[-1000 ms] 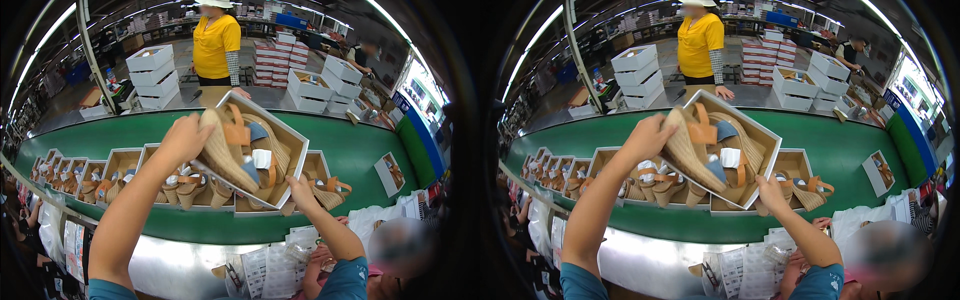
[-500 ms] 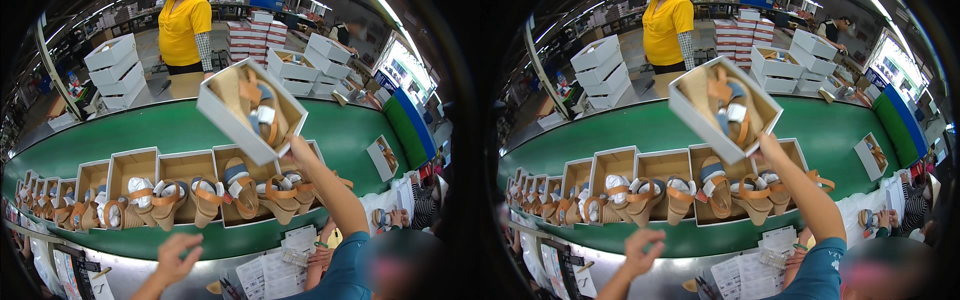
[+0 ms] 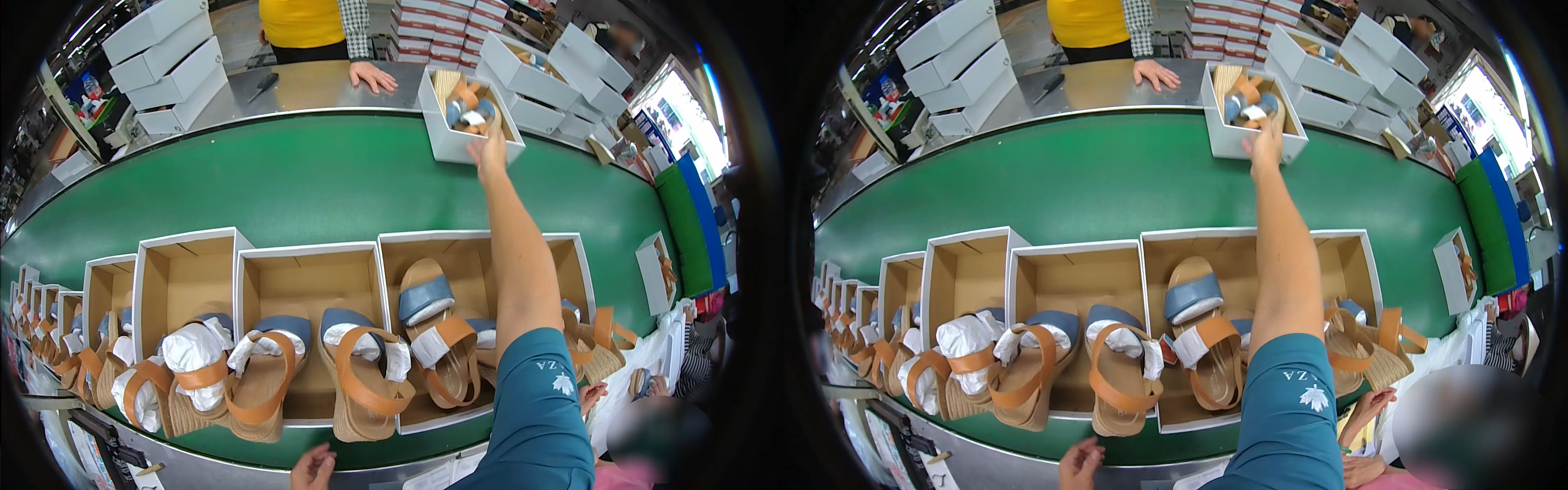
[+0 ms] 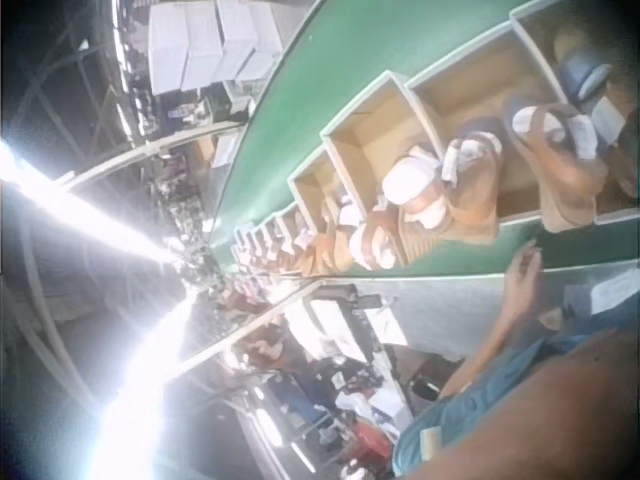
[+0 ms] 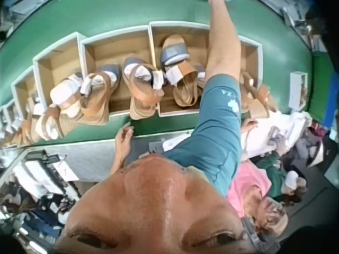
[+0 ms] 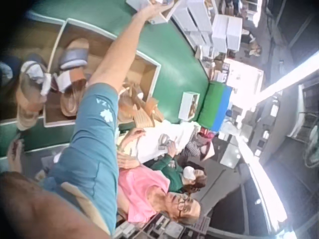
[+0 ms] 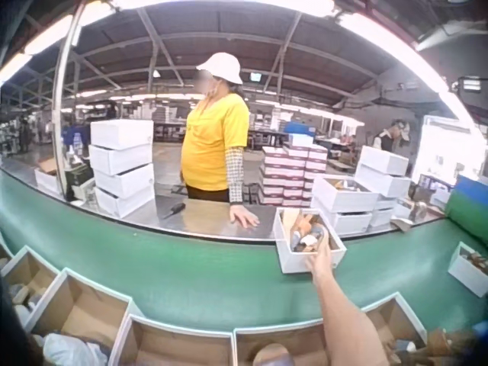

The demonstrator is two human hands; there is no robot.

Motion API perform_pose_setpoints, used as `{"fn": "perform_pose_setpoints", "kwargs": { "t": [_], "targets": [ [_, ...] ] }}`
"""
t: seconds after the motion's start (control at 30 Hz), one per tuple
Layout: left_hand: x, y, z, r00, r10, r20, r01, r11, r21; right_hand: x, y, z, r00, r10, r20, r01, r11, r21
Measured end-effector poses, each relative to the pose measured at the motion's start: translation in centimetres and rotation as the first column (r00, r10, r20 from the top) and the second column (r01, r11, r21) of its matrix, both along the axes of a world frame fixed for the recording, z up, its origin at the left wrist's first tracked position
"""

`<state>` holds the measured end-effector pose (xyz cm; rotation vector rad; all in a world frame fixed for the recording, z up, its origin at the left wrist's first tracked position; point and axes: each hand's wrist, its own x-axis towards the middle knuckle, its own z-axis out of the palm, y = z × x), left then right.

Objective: The person picks up pairs of wedge sandals from a conveyor belt, inspects them by turning them over, and places them into open cardboard boxes. The person repeats this process for multiple pairs of shoes.

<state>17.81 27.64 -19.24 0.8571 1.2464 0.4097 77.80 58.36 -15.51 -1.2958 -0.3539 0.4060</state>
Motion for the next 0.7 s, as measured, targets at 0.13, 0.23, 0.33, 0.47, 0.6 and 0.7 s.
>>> {"fn": "perform_pose_setpoints", "kwargs": {
  "t": [0.13, 0.23, 0.33, 0.47, 0.6, 0.7],
  "targets": [
    [1.6, 3.1, 0.0, 0.985, 0.012, 0.171, -0.027, 0.996, 0.086, 1.1, -6.2, 4.5, 0.926, 0.222, 0.307, -0.073, 0.899, -0.432],
    [4.7, 5.3, 3.5, 0.92, 0.228, 0.318, -0.135, 0.948, -0.288, -1.0, -14.5, 10.4, 0.832, 0.377, 0.407, -0.06, 0.79, -0.61],
    [5.6, 6.8, 2.7, 0.917, 0.271, 0.291, -0.138, 0.903, -0.406, -4.1, -25.3, 14.7, 0.814, 0.329, 0.478, 0.033, 0.796, -0.604],
    [6.3, 8.6, 1.6, 0.862, 0.409, 0.3, -0.228, 0.841, -0.491, -7.6, -34.0, 15.0, 0.787, 0.503, 0.357, 0.013, 0.565, -0.825],
    [6.7, 8.2, 0.1, 0.811, 0.461, 0.361, -0.239, 0.823, -0.516, -8.1, -31.9, 9.4, 0.496, 0.8, 0.338, 0.091, 0.339, -0.936],
    [6.4, 7.0, 0.4, 0.83, 0.439, 0.343, -0.255, 0.846, -0.468, -7.6, -28.3, 6.8, 0.463, 0.886, 0.005, -0.046, 0.03, -0.998]
  ]
}}
